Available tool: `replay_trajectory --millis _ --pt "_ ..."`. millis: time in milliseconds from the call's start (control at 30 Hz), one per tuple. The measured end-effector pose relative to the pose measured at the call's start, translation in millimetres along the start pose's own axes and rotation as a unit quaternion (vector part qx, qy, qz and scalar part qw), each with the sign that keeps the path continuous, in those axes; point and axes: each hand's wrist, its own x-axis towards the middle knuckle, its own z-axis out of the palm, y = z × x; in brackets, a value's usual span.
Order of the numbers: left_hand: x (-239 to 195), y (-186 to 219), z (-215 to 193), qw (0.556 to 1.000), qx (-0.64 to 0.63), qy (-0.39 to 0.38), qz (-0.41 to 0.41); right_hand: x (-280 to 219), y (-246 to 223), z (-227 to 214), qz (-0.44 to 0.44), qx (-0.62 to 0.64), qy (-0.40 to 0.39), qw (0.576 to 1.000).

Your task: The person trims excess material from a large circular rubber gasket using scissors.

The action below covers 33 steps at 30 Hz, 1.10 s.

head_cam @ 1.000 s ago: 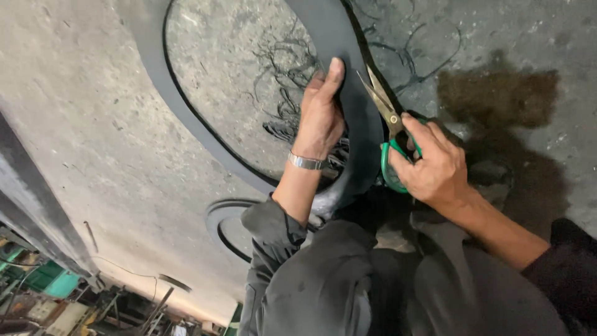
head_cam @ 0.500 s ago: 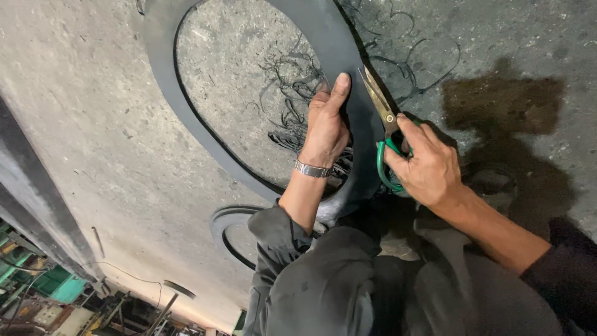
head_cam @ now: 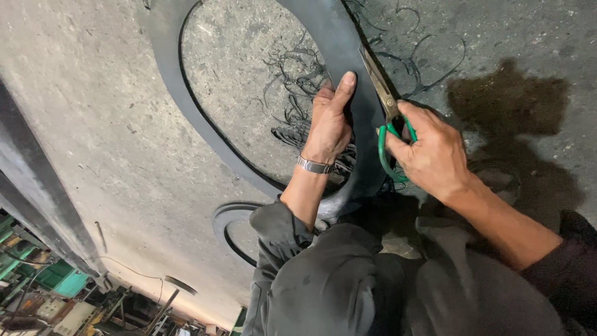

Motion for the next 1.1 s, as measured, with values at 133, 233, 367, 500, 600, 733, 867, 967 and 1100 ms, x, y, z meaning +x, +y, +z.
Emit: replay_trajectory --millis 133,233,367,500,600,733,867,967,1100 --pt "-1 1 -1 1.0 0.014 -0.008 0.005 7 -2 -3 -0.006 0.009 -0.002 1.0" --pt "2 -2 -5 1.0 0.022 -0.013 0.011 15 -5 -7 -0.021 0.02 -0.01 1.0" --pt "5 -4 -10 0.999 0.029 -0.023 -0.002 27 -7 -10 0.004 0.04 -0.042 0.998" --pt "4 0 -6 0.999 0.029 -0.021 -0.004 35 -14 -14 0.049 0.047 -0.07 0.995" --pt "2 2 -6 1.0 0.02 -0.01 -0.011 37 -6 -11 0.008 0.057 -0.053 0.997" --pt "-5 5 -4 0.999 0.014 -0.029 -0.011 50 -4 -12 -0.024 0.061 -0.046 0.997" --pt "-16 0 -1 0.998 0.04 -0.031 -0.031 85 -19 -25 0.033 0.018 -0.124 0.992" --pt "-20 -5 -4 0.998 0.043 -0.034 -0.044 109 -13 -28 0.046 0.013 -0.138 0.989" --pt "-26 -5 -3 0.998 0.021 -0.042 -0.036 114 2 -27 -0.043 0.043 -0.06 0.996"
